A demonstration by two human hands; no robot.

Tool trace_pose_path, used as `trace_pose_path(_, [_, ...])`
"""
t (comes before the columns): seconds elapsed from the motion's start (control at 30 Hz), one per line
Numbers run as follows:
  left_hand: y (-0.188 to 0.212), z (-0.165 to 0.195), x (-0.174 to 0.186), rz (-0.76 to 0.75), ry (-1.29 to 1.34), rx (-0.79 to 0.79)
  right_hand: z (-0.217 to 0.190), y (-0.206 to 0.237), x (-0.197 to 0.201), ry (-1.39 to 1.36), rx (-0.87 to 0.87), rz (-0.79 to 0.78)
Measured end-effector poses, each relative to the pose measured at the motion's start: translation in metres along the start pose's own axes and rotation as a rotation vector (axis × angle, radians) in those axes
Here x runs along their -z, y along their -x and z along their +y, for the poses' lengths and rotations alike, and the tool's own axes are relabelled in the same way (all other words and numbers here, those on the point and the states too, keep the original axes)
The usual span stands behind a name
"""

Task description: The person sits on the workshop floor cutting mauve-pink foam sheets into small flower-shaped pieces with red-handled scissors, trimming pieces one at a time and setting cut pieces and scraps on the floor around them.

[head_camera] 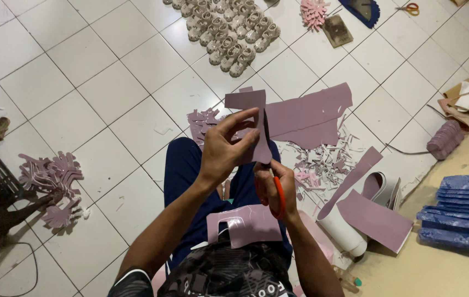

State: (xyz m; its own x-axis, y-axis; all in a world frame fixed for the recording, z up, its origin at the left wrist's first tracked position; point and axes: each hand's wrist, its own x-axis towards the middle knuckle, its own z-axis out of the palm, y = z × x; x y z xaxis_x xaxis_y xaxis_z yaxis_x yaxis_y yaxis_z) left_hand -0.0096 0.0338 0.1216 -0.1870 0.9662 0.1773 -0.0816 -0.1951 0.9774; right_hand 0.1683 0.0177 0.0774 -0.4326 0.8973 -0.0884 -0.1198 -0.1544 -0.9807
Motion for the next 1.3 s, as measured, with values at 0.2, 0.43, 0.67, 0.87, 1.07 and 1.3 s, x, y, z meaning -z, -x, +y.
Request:
trace_pose_path(0.2, [0.018,0.005,-0.007,-0.015,-0.025,0.042,0.015,-0.013,0.007,0.107,0.166,-0.011])
trace_pose_path(0.43, [0.02,0.012,-0.013,0.0,-0.025,0.011,0.013,-0.008,0.004,0.054,0.119,0.063])
trace_pose_path(0.67, [-0.005,0.018,0.009,0.011,-0.142,0.088,0.007,0.004,0.009,0.062,0.055,-0.017])
trace_pose_path(0.87, [0.005,0.01,0.005,-0.058,-0.169,-0.024,0.006,-0.003,0.006,0.084,0.022,0.007])
trace_pose_path(1.07, [0.014,0.006,0.0,-0.055,-0.082,0.028,0.005,-0.007,0.008,-0.173,-0.011,-0.025])
trace_pose_path(1.3, [0.018,0.003,-0.004,-0.017,0.018,0.042,0.009,-0.002,0.0,-0.067,-0.019,0.082])
